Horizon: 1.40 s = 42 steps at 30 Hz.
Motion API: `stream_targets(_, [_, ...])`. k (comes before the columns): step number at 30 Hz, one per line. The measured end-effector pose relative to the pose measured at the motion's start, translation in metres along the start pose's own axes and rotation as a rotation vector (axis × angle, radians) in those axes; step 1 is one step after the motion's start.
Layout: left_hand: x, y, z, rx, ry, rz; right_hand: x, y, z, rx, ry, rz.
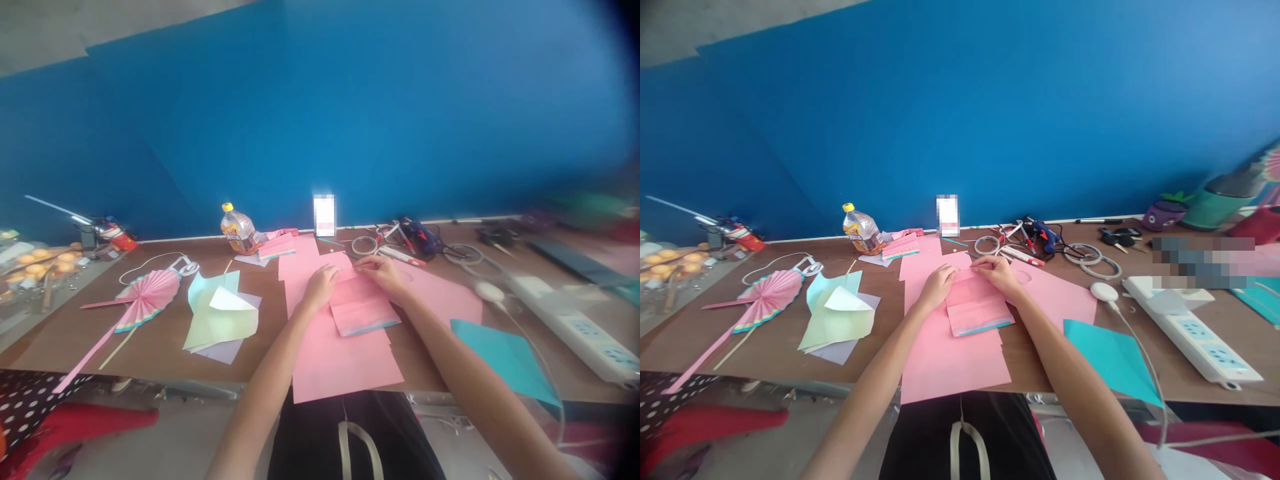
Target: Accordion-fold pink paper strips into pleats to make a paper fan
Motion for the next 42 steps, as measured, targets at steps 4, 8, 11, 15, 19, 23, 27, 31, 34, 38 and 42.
stream_targets(4, [0.001,0.001,0.000,0.001,0.015,0.000,-0.001,0.001,-0.003,-0.028,-0.048,0.001])
stream_targets(8, [0.002,0.002,-0.001,-0.017,0.024,0.000,-0.007,0.003,-0.005,-0.050,-0.005,0.023])
stream_targets(11, [0.003,0.002,-0.003,-0.023,0.007,-0.012,-0.014,0.003,-0.004,-0.027,0.068,0.059])
stream_targets(15, [0.003,0.001,-0.005,0.013,-0.013,-0.031,-0.017,0.004,-0.004,0.005,0.080,0.085])
stream_targets(19, [-0.002,-0.003,-0.004,0.066,0.048,0.000,-0.008,0.003,-0.001,0.047,0.073,0.068])
stream_targets(23, [-0.006,-0.004,-0.002,0.101,0.115,-0.005,0.000,0.000,0.006,0.117,0.073,0.074])
stream_targets(27, [-0.009,-0.003,0.000,0.090,0.072,0.016,-0.002,-0.002,0.012,0.153,0.081,0.058])
stream_targets(31, [-0.009,-0.002,0.002,0.070,-0.014,0.026,-0.008,-0.002,0.018,0.202,0.132,0.022])
stream_targets(34, [-0.007,-0.001,0.004,0.066,-0.037,-0.014,-0.012,0.000,0.021,0.216,0.131,0.010])
stream_targets(38, [-0.005,-0.001,0.006,0.061,-0.078,-0.046,-0.013,0.001,0.018,0.180,0.053,-0.009])
stream_targets(42, [-0.003,-0.001,0.007,0.079,-0.059,-0.049,-0.013,0.002,0.018,0.173,-0.028,-0.029])
Point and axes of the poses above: each hand's wrist, its own y-axis towards the middle knuckle, its own z-axis out of the palm, x = y × z, the point moved 5 cm from there along y, towards the middle knuckle
